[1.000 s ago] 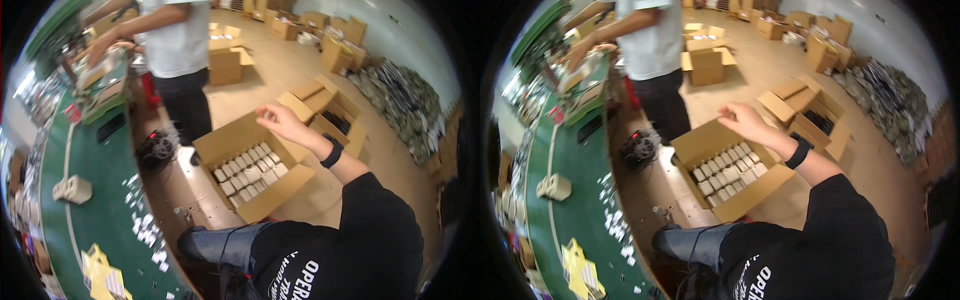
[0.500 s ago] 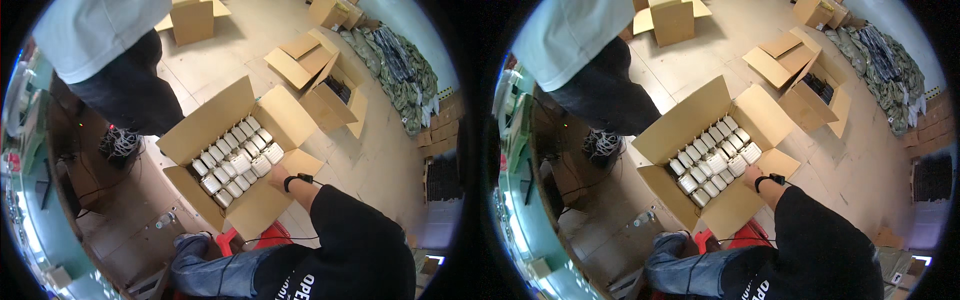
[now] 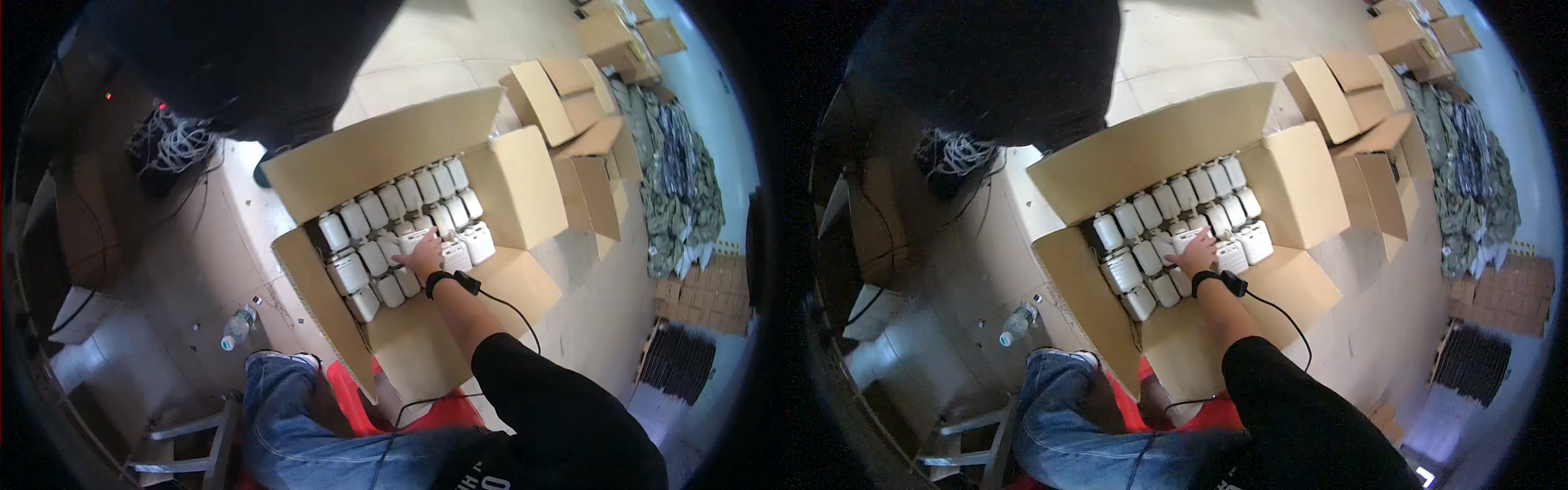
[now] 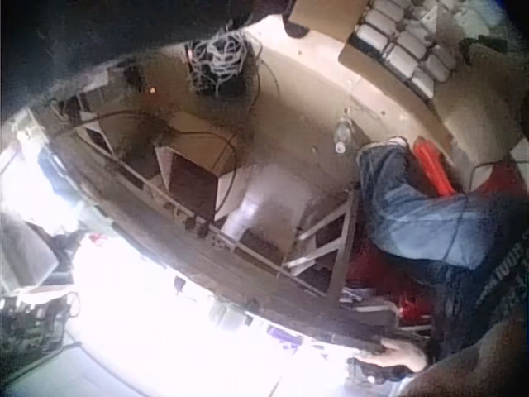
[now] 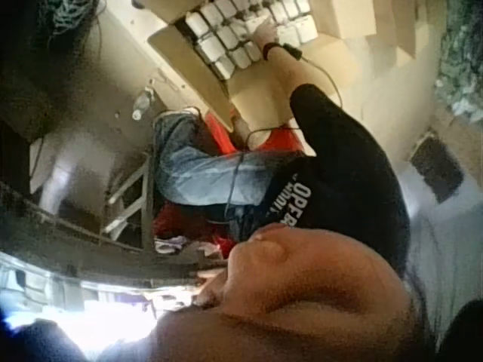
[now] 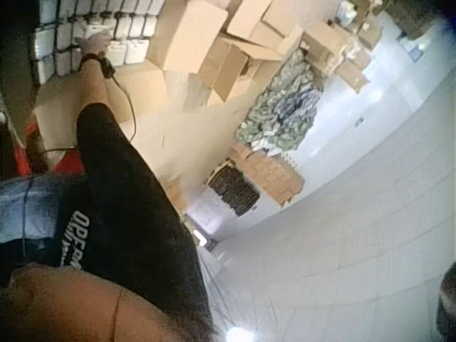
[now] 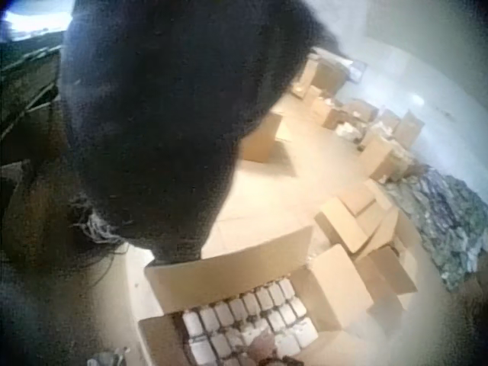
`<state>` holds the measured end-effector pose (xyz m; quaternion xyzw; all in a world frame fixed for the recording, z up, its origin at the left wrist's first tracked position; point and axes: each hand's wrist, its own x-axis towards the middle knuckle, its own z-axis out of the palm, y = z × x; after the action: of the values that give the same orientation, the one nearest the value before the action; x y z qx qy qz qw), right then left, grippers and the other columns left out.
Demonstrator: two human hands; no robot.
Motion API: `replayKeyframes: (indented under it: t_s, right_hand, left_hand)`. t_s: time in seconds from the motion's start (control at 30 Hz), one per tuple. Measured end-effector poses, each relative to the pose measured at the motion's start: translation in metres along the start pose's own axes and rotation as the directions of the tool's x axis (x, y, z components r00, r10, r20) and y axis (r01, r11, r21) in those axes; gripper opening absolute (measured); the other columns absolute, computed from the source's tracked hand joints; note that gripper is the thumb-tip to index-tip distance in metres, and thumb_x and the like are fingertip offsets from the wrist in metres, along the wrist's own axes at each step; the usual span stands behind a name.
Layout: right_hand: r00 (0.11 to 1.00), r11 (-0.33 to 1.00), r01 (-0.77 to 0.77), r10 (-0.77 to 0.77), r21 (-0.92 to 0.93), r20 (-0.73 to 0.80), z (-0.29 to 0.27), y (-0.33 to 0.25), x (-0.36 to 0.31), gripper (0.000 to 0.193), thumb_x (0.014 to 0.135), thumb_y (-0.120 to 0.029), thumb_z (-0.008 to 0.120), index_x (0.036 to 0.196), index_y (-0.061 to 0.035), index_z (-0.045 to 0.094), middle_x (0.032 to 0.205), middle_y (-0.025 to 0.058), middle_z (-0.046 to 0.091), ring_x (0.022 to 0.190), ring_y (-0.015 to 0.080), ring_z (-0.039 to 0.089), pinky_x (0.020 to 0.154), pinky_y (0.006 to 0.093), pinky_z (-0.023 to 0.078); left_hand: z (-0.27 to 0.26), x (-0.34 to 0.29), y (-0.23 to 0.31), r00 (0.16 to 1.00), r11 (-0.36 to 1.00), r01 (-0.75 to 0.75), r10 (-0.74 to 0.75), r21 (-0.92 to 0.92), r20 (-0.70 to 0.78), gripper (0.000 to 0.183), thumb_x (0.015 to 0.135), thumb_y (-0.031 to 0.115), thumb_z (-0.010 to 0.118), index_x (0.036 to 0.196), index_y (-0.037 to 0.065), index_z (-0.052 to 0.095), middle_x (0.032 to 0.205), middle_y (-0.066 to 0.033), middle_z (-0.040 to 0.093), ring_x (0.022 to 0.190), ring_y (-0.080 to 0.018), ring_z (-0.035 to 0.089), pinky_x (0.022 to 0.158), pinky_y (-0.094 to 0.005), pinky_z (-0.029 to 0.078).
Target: Inspecting and assembling components for portable radios on a factory production line.
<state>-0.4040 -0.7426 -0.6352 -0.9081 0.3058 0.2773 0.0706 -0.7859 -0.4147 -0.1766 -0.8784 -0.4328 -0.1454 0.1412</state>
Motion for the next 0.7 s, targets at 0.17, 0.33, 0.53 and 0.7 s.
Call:
replayKeyframes:
  t_s: [0.17, 0.33, 0.53, 0.7]
  right_hand:
    - [0.991, 0.990, -0.130, 0.132, 0.061, -0.032, 0.024, -0.002, 0.016, 0.111, 0.055, -0.037, 0.082, 0.133, 0.0053, 0.014, 0.118, 0.0247, 0.043, 0.108, 0.0313, 0.048, 0.087, 0.0430, 0.042]
    - [0.890, 0.467, -0.154, -0.317, 0.871, 0.328, -0.019, 0.000, -0.044, 0.066, 0.068, -0.027, 0.071, 0.119, -0.0003, 0.039, 0.107, 0.0150, 0.055, 0.098, 0.0222, 0.055, 0.084, 0.0351, 0.044]
    - [0.684, 0.497, 0.610, -0.724, 0.618, -0.093, -0.169, -0.008, -0.230, 0.101, 0.060, -0.024, 0.074, 0.137, 0.0007, 0.015, 0.122, 0.0218, 0.037, 0.110, 0.0322, 0.041, 0.092, 0.0419, 0.035]
    - [0.462, 0.374, 0.880, -0.817, 0.294, -0.344, -0.269, -0.002, -0.340, 0.112, 0.050, -0.024, 0.077, 0.139, -0.0004, 0.013, 0.115, 0.0227, 0.035, 0.104, 0.0392, 0.036, 0.092, 0.0471, 0.029]
  left_hand:
    - [-0.001, -0.006, -0.002, 1.000, 1.000, -0.002, 0.002, 0.008, 0.020, 0.068, 0.087, 0.035, 0.054, 0.130, -0.010, 0.028, 0.127, -0.0319, 0.038, 0.119, -0.0429, 0.039, 0.099, -0.0484, 0.031]
    - [-0.009, 0.008, 0.006, 0.999, 1.000, -0.016, 0.017, -0.026, 0.035, 0.070, 0.086, 0.036, 0.056, 0.131, -0.009, 0.028, 0.128, -0.0312, 0.038, 0.119, -0.0431, 0.038, 0.099, -0.0488, 0.031]
    - [-0.026, 0.025, 0.072, 0.982, 0.985, 0.164, -0.157, -0.061, 0.107, 0.055, 0.087, 0.021, 0.056, 0.132, 0.000, 0.034, 0.128, -0.0228, 0.042, 0.114, -0.0361, 0.045, 0.095, -0.0454, 0.036]
    - [-0.046, 0.044, 0.100, 0.996, 0.983, 0.024, -0.008, -0.183, 0.089, 0.064, 0.083, 0.015, 0.061, 0.133, -0.006, 0.028, 0.127, -0.0282, 0.038, 0.116, -0.0374, 0.041, 0.099, -0.0434, 0.033]
